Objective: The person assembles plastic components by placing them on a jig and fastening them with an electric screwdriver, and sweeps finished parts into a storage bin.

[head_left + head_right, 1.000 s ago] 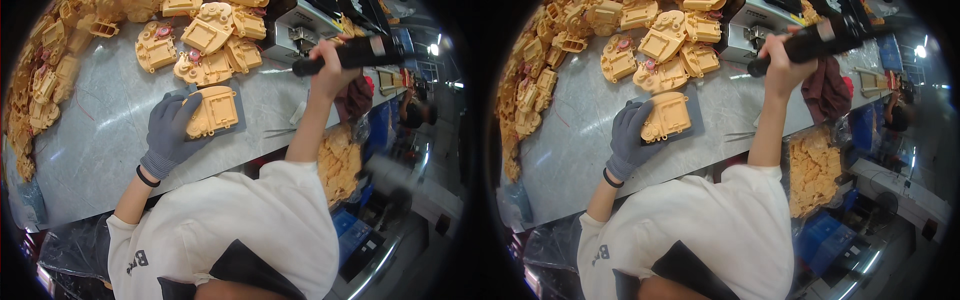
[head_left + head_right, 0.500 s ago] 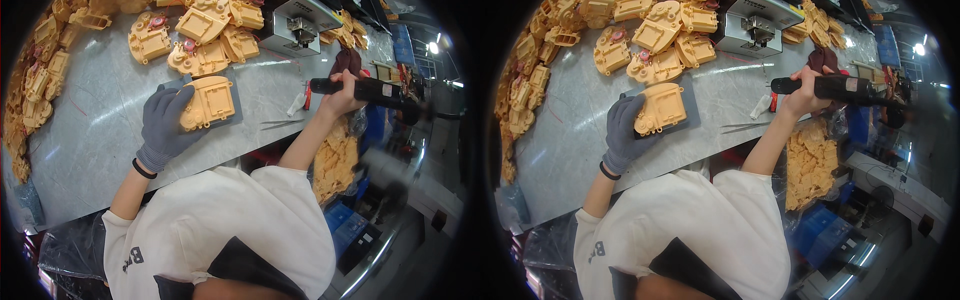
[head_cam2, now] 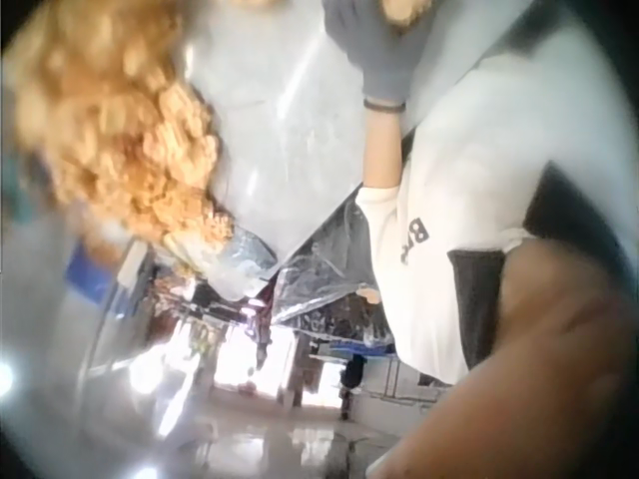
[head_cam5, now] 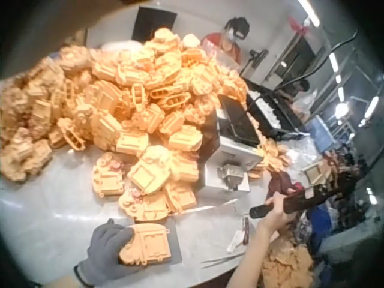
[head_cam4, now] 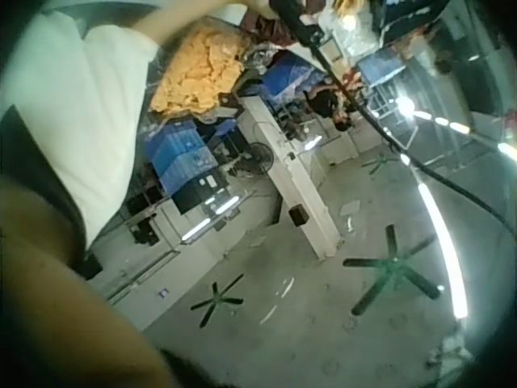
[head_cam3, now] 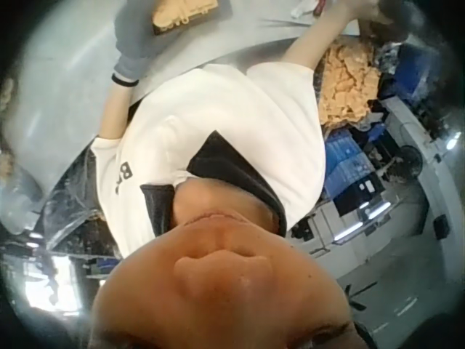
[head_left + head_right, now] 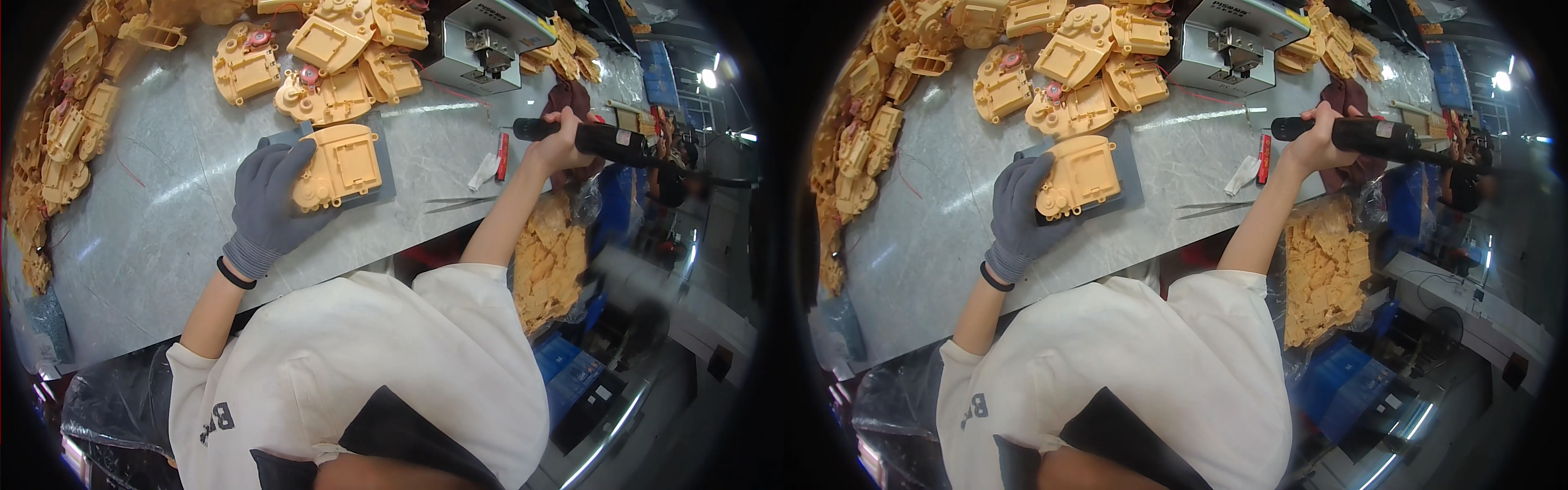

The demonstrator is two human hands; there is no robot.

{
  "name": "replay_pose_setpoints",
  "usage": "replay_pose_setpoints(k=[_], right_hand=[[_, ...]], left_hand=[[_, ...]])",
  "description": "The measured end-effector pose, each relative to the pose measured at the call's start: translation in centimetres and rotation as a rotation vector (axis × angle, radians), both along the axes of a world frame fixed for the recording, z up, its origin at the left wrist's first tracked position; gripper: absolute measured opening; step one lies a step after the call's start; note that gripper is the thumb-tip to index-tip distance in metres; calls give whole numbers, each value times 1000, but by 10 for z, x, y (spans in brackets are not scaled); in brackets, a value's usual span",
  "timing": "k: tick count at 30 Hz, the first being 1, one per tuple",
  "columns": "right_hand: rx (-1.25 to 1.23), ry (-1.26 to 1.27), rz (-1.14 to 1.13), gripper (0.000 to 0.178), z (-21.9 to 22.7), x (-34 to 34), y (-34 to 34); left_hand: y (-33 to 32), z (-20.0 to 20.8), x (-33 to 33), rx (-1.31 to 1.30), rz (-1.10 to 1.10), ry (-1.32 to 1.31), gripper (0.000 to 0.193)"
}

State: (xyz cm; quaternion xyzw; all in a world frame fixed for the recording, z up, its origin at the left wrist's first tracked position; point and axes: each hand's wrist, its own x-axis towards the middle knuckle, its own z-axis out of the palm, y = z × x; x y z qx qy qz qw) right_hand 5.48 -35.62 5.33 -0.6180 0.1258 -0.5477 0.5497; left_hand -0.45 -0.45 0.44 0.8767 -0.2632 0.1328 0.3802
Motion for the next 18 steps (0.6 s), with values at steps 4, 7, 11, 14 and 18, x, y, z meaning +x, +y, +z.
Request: replay_pose_setpoints(k=[4,7,11,14,18], right_hand=[[147,-49,169,34,19,-20,34],[202,-171,606,37,61,-59,94],[260,-274,1185,50,66,-74,131],[364,-257,1362,39,69,-70,153],[410,-214,1436,38,67,-66,164]], left_hand=[[5,1,-1,-88,24,51,74],[7,14,-4,-167,-2,22,72],[7,30,-8,-79,-71,-63,62],[6,37,-11,-122,-80,-34,51],[10,36,-16,-176,-74,-27,41]])
